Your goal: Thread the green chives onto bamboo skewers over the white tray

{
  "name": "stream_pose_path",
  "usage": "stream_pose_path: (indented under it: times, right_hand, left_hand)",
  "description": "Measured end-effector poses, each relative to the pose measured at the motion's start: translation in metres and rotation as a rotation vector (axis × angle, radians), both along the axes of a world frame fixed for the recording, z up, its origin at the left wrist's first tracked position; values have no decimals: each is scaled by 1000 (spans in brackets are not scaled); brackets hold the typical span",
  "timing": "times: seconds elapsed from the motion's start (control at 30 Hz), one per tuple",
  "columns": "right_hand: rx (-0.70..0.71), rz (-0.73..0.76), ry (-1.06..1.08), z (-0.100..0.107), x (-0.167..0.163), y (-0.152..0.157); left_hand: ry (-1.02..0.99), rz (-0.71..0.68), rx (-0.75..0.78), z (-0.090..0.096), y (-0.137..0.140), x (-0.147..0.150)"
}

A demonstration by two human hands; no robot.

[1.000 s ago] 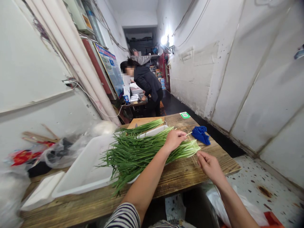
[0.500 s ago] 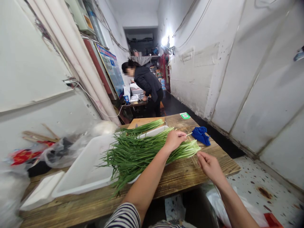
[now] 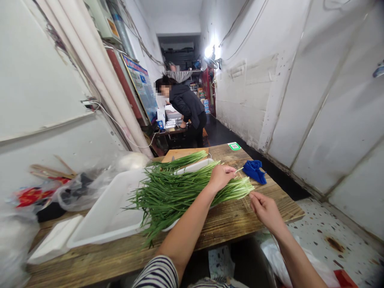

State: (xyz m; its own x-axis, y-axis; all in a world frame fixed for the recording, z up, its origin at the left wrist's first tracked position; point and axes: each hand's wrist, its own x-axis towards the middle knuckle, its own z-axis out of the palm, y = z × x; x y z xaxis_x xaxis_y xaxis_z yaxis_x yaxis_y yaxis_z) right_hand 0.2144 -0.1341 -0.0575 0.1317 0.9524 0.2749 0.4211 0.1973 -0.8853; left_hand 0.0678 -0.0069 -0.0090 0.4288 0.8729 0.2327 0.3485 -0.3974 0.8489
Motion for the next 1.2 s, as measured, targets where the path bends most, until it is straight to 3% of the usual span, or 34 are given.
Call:
stream_pose_path:
  times: [0.6,1.2]
  right_hand:
    - [15,11,-36,0,1,-1]
    - [-3,-5,-19,-2,0,0]
  left_hand:
    - [11,0,4,3,-4,-1]
    - [126,-48,200,10,-8,-6]
